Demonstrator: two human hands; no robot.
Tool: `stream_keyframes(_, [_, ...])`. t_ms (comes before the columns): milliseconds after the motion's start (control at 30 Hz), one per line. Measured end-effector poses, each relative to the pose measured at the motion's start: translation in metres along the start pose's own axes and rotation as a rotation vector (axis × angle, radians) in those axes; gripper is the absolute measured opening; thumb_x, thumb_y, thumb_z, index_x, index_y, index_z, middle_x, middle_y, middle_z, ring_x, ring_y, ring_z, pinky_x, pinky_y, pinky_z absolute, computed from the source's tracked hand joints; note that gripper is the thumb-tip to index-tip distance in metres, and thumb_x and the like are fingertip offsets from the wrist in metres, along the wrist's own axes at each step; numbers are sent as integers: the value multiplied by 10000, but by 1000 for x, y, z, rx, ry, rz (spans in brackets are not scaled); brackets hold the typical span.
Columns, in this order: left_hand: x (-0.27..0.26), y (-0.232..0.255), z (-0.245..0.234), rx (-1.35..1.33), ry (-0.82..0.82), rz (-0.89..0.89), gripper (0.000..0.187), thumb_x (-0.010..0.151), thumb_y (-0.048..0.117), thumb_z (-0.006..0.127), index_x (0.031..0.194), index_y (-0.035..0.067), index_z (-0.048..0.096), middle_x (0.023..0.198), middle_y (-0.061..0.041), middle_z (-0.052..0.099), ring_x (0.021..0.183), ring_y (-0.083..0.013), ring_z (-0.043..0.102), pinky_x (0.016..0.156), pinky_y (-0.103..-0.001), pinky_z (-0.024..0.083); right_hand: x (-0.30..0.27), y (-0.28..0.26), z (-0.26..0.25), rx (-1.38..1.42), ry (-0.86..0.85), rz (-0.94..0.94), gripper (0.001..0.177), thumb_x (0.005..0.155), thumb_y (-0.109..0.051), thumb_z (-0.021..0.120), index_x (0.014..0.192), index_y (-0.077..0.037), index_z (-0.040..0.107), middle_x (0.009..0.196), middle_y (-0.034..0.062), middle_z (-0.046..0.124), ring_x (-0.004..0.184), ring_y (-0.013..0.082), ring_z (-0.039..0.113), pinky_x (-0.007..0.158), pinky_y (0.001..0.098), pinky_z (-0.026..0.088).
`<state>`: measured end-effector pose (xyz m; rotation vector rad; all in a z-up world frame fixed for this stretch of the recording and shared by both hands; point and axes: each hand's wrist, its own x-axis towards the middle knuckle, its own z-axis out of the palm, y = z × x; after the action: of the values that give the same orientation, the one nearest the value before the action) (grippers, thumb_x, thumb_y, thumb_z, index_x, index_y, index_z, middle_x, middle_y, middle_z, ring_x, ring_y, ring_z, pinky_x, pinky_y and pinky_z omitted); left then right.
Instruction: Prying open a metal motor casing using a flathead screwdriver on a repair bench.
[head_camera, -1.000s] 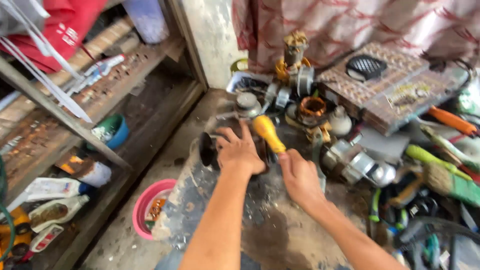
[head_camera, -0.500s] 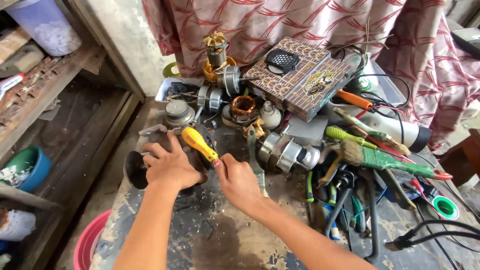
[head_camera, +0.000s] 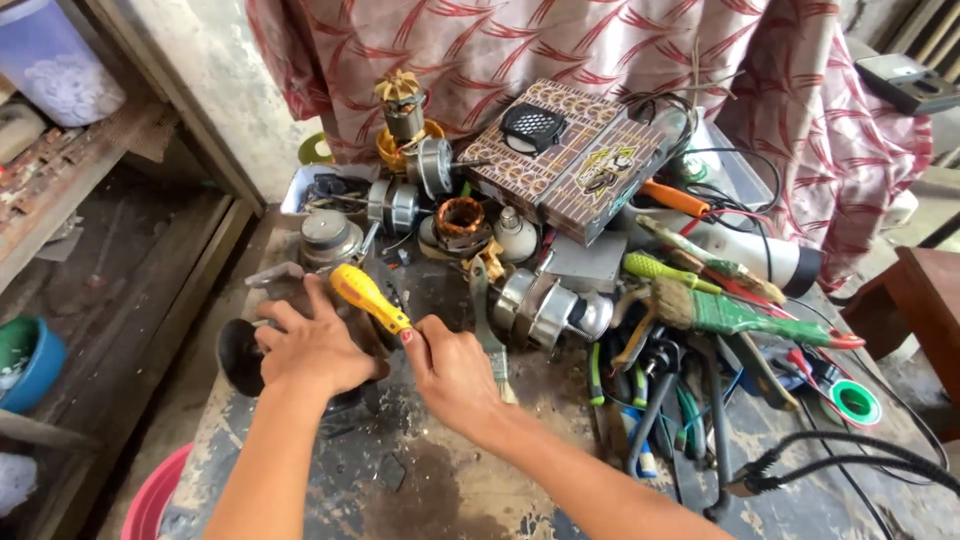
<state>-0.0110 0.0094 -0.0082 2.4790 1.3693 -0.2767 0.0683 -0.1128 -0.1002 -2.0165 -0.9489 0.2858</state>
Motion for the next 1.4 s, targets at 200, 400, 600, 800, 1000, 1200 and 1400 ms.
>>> stream_keyframes(200, [-3, 9, -9, 88, -130, -116, 1434, 705, 544, 860, 1641, 231, -181, 1654, -287, -129, 1470, -501, 194, 1101, -483, 470, -1, -13, -6, 6, 10, 4, 294, 1084, -262, 450, 865, -88, 541, 542, 43, 510, 429, 201, 402, 418, 410, 274])
stream_keyframes(400, [1, 8, -9, 108, -120, -106, 1458, 689, 571, 868, 1639, 221, -181, 1651, -290, -109, 1438, -508, 251, 1060, -468, 482, 0, -9, -5, 4, -3, -14, 311, 1094, -265, 452, 847, -91, 524, 548, 46, 506, 421, 200, 398, 398, 400, 275])
stream_keyframes(600, [2, 8, -9, 135, -117, -109, 1441, 710, 544, 865, 1640, 222, -187, 1641, -306, -104, 1445, -520, 236, 1076, -475, 479, -6, -4, -1, 12, -7, -27, 335, 1105, -269, 420, 822, -105, 490, 551, 22, 460, 425, 175, 370, 412, 387, 263])
stream_keyframes(800, [3, 8, -9, 136, -130, -143, 1493, 685, 612, 906, 1638, 253, -186, 1645, -266, -39, 1486, -502, 178, 1133, -531, 426, -9, -18, -8, -21, -44, 1, 310, 1083, -318, 418, 918, -85, 539, 626, 97, 588, 502, 320, 553, 452, 486, 377])
stream_keyframes(1000, [6, 5, -4, 115, -112, -168, 1525, 645, 632, 909, 1638, 265, -189, 1649, -259, -32, 1482, -489, 195, 1126, -537, 432, -12, -28, -10, 7, -62, 30, 322, 1100, -317, 410, 897, -84, 499, 596, 88, 520, 466, 289, 459, 452, 464, 332])
stream_keyframes(1200, [-6, 10, -13, 95, -117, -154, 1491, 666, 608, 887, 1631, 248, -191, 1659, -272, -70, 1501, -486, 163, 1157, -544, 389, -8, -21, 0, 21, 8, -64, 313, 1088, -318, 412, 895, -88, 499, 595, 95, 518, 460, 315, 465, 447, 475, 298])
stream_keyframes(1400, [4, 6, 5, 75, 3, -16, 1322, 769, 493, 848, 1661, 127, -57, 1596, -382, 58, 1400, -576, 296, 1051, -623, 473, -4, -10, -2, -14, 58, 9, 388, 1032, -401, 427, 981, -83, 643, 755, 303, 698, 872, 533, 689, 725, 651, 505])
